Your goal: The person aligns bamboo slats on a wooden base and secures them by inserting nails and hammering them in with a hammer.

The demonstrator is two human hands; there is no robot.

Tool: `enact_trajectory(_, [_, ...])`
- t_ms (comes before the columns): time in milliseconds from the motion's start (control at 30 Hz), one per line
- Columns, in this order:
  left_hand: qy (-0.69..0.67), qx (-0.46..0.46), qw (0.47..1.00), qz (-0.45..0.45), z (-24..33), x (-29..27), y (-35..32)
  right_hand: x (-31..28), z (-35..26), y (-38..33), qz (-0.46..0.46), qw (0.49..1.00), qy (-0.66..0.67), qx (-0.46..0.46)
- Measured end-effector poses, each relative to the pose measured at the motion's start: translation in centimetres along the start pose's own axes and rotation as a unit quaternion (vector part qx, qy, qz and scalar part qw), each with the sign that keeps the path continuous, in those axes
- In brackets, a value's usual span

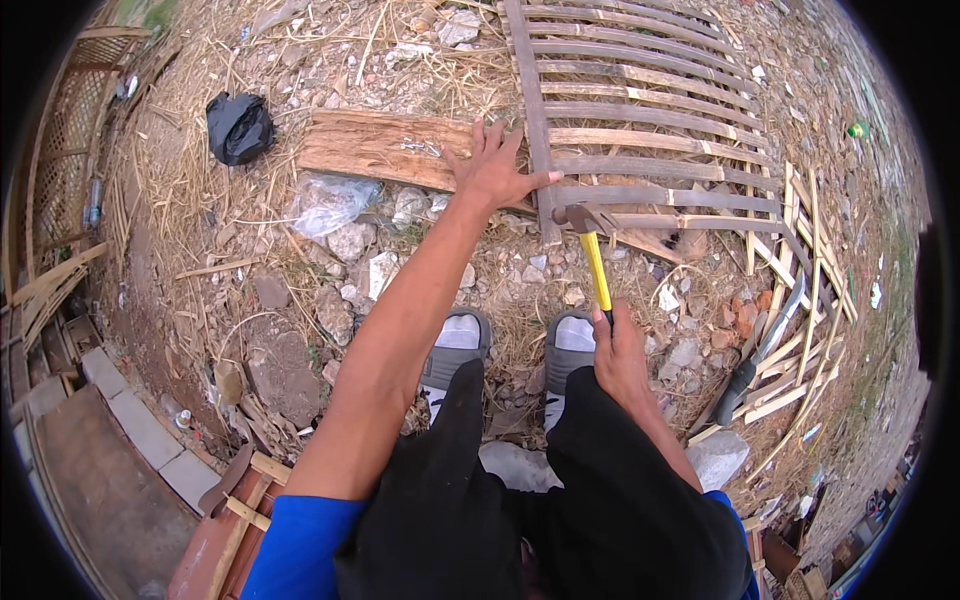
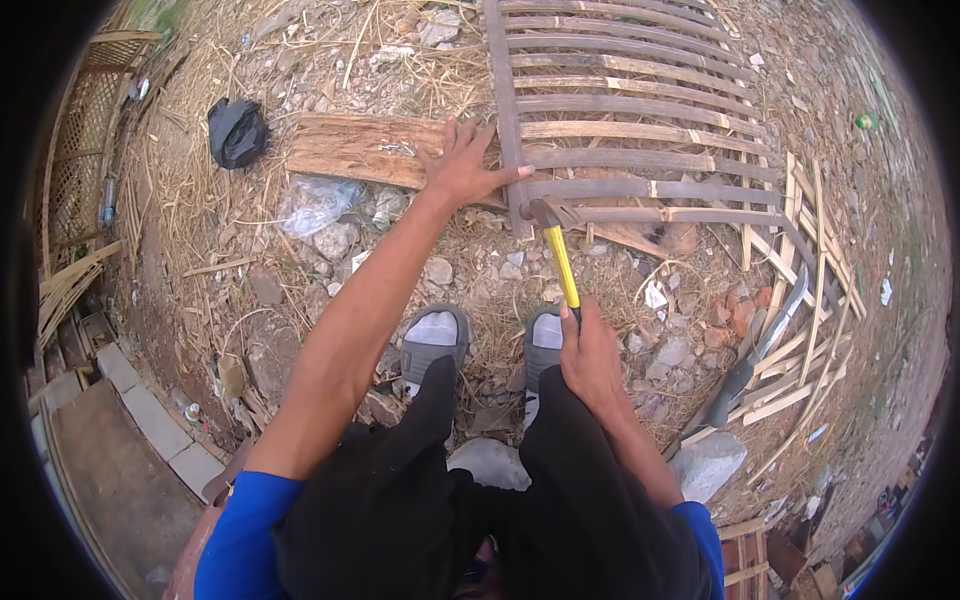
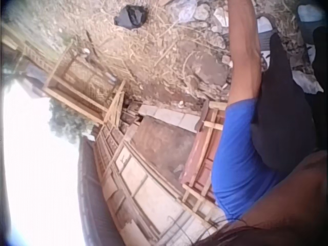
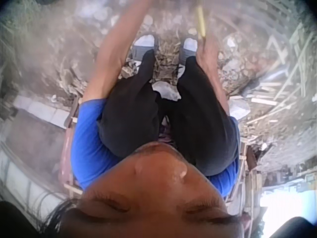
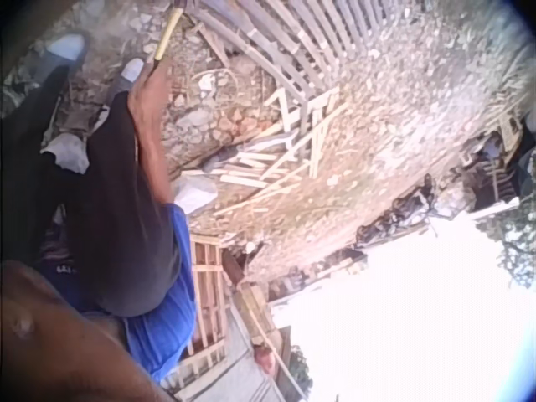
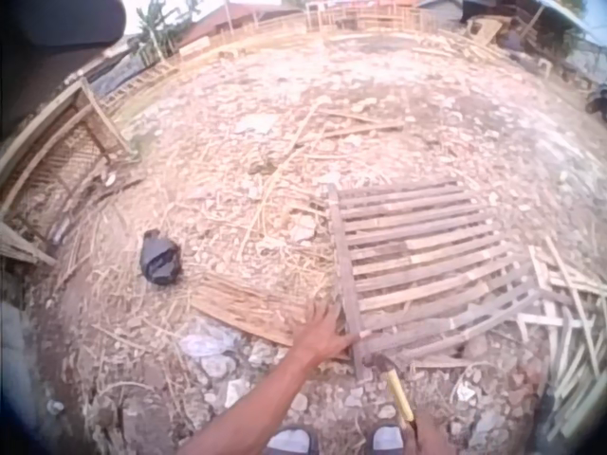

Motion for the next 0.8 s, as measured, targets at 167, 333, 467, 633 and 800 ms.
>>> enact_trajectory(167, [0.012,-0.003,1.0,0.005,-0.3,0.3,0.0,-1.5,-2.8,0.1,-0.003,1.0,0.004,0.007])
enact_trajectory(333, [0.012,0.003,1.0,0.025,-1.2,0.1,-0.4,-3.8,-6.3,1.4,0.041,0.998,0.05,-0.028])
enact_trajectory(467, [0.003,0.003,1.0,0.018,-0.2,0.1,-0.2,-1.2,-2.6,1.5,0.008,0.992,-0.098,-0.074])
enact_trajectory(633, [-0.002,0.014,0.999,0.035,-1.1,0.7,-0.4,-2.4,-4.1,1.4,0.006,0.987,-0.146,-0.068])
enact_trajectory(800, [0.005,0.005,0.999,0.038,-1.5,0.3,-0.7,-4.1,-7.8,0.6,0.032,0.996,-0.027,-0.085])
Point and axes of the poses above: each hand's wrist, its own y-axis towards the middle knuckle, its own x-axis out of the palm, z = x × y, the point moved 3 cm from there along y, towards the middle knuckle, and after that the axes turned 1 degree about -y, right-handed, at the moved point
